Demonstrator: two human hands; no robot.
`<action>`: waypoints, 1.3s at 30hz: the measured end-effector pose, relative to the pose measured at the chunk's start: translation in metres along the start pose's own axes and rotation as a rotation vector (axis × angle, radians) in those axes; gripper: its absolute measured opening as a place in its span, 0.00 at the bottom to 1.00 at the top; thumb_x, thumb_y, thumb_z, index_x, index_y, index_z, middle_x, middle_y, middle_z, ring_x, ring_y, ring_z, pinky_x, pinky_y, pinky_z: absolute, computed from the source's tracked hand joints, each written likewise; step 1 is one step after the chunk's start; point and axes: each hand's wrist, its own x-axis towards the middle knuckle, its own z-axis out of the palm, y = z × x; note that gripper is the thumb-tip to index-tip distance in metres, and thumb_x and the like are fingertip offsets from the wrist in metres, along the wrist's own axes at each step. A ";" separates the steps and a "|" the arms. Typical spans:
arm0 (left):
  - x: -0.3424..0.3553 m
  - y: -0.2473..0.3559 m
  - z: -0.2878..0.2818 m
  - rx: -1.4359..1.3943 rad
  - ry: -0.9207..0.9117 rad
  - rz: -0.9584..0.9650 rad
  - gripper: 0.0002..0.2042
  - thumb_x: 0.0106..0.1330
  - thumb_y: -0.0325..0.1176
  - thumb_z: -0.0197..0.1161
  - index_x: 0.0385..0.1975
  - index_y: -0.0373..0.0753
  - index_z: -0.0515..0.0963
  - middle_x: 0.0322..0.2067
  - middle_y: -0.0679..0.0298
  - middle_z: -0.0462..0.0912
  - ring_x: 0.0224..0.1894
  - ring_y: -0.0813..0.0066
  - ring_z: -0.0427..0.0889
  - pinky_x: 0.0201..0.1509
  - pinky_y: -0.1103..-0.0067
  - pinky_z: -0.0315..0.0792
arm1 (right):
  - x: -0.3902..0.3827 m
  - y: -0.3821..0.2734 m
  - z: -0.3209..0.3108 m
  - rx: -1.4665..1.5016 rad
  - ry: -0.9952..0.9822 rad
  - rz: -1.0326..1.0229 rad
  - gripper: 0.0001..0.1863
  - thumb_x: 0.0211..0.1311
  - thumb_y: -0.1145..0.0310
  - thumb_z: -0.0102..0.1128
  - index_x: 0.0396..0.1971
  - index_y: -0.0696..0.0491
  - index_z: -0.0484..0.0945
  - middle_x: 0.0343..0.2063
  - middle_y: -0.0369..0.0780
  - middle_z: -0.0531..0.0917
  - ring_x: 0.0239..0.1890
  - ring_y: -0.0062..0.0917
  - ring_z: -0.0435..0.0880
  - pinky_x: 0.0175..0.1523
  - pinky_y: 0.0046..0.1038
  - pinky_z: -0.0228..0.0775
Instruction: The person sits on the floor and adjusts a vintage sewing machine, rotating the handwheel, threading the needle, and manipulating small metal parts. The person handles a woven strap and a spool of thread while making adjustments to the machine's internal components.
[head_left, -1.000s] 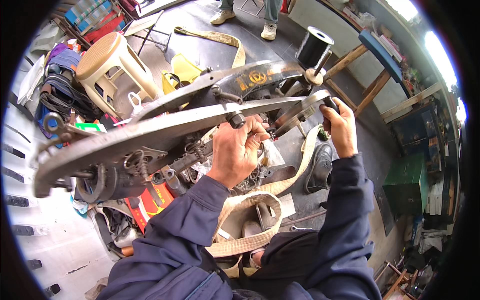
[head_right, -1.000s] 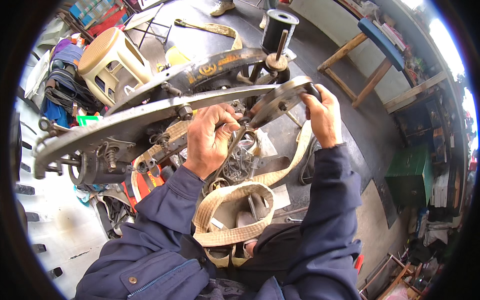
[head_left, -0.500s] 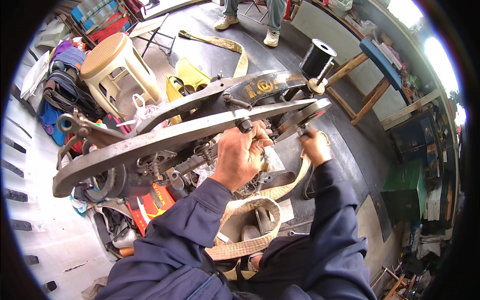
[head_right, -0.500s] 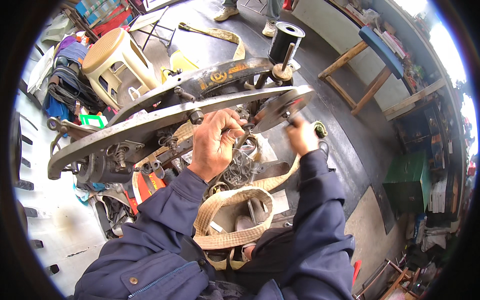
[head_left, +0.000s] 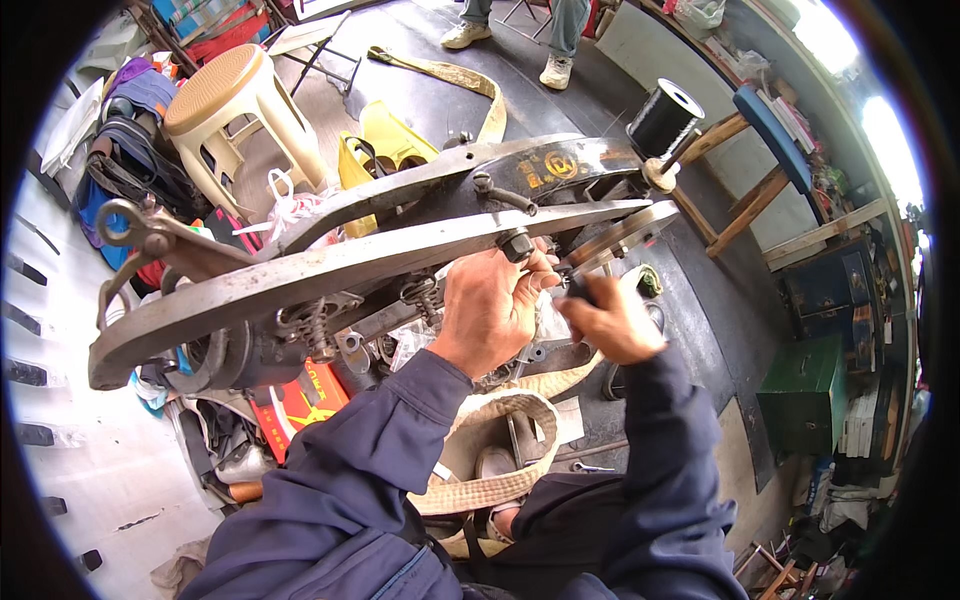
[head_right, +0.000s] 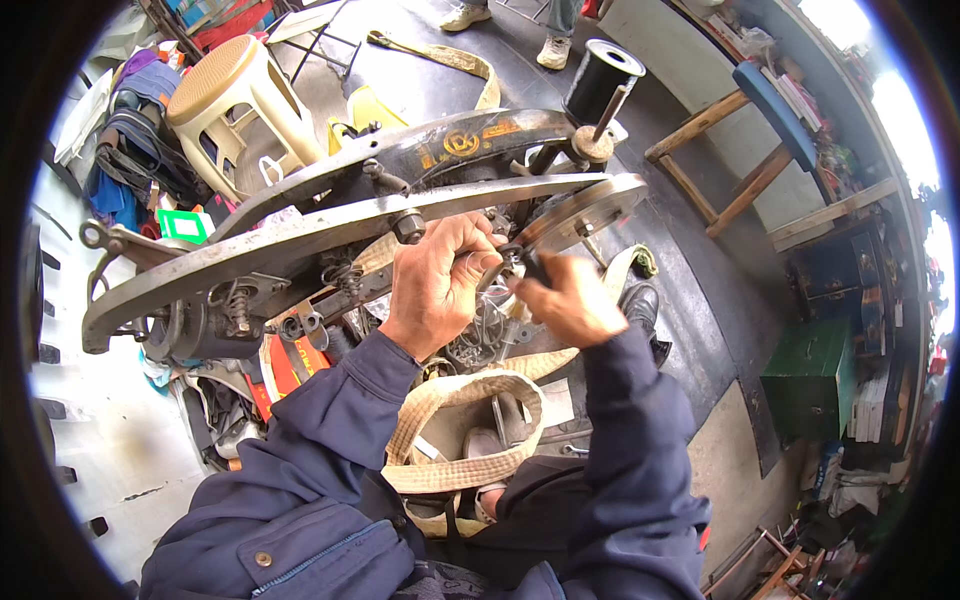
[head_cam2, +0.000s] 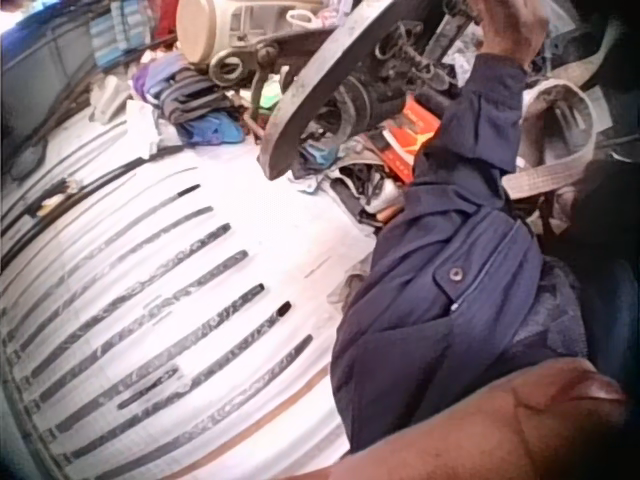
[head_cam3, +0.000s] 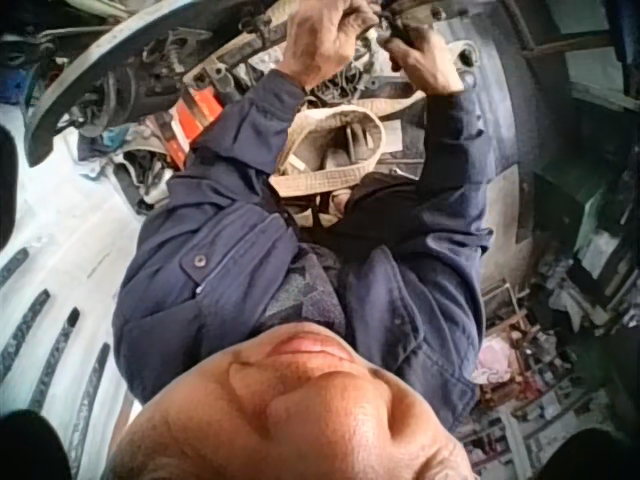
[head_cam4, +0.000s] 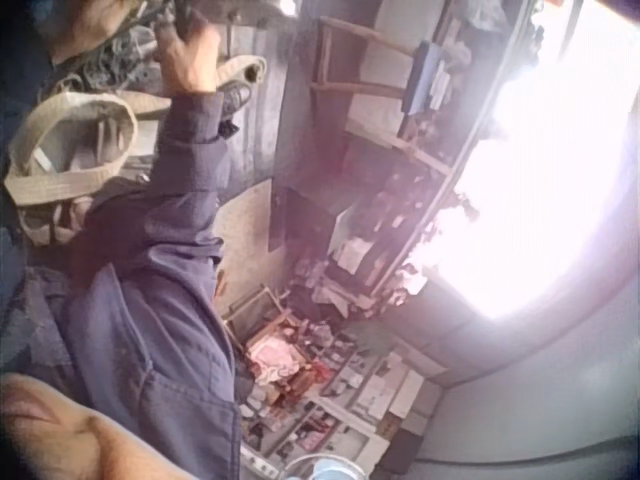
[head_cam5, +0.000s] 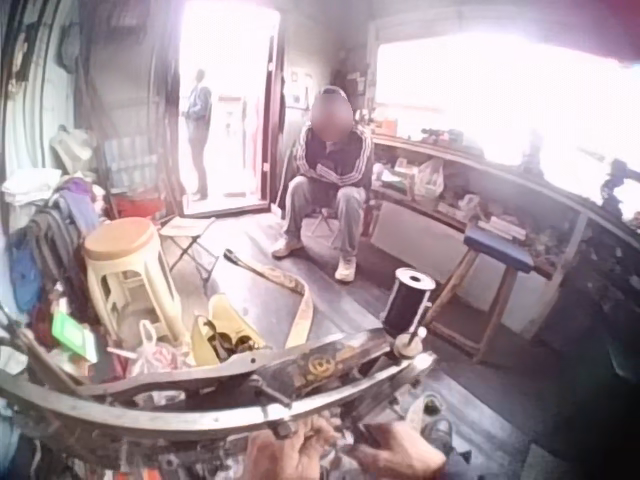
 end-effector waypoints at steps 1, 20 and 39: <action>-0.001 -0.001 0.001 -0.004 -0.012 -0.017 0.05 0.64 0.20 0.66 0.31 0.37 0.77 0.37 0.58 0.85 0.41 0.64 0.88 0.42 0.74 0.79 | -0.004 -0.004 -0.005 0.141 0.019 -0.047 0.11 0.63 0.66 0.60 0.37 0.59 0.81 0.22 0.38 0.81 0.24 0.21 0.79 0.33 0.29 0.72; -0.002 -0.004 -0.001 -0.043 -0.043 -0.010 0.06 0.64 0.21 0.68 0.33 0.36 0.76 0.37 0.58 0.85 0.41 0.62 0.90 0.40 0.75 0.80 | 0.026 0.032 -0.004 0.214 0.427 0.037 0.05 0.65 0.70 0.60 0.33 0.55 0.82 0.21 0.33 0.81 0.25 0.19 0.79 0.40 0.27 0.72; 0.000 -0.001 -0.002 -0.029 -0.024 0.034 0.05 0.63 0.23 0.68 0.30 0.37 0.76 0.36 0.57 0.85 0.40 0.62 0.88 0.42 0.72 0.78 | 0.001 0.005 -0.025 0.466 0.324 -0.227 0.10 0.62 0.65 0.63 0.34 0.56 0.83 0.18 0.34 0.78 0.21 0.16 0.76 0.28 0.22 0.65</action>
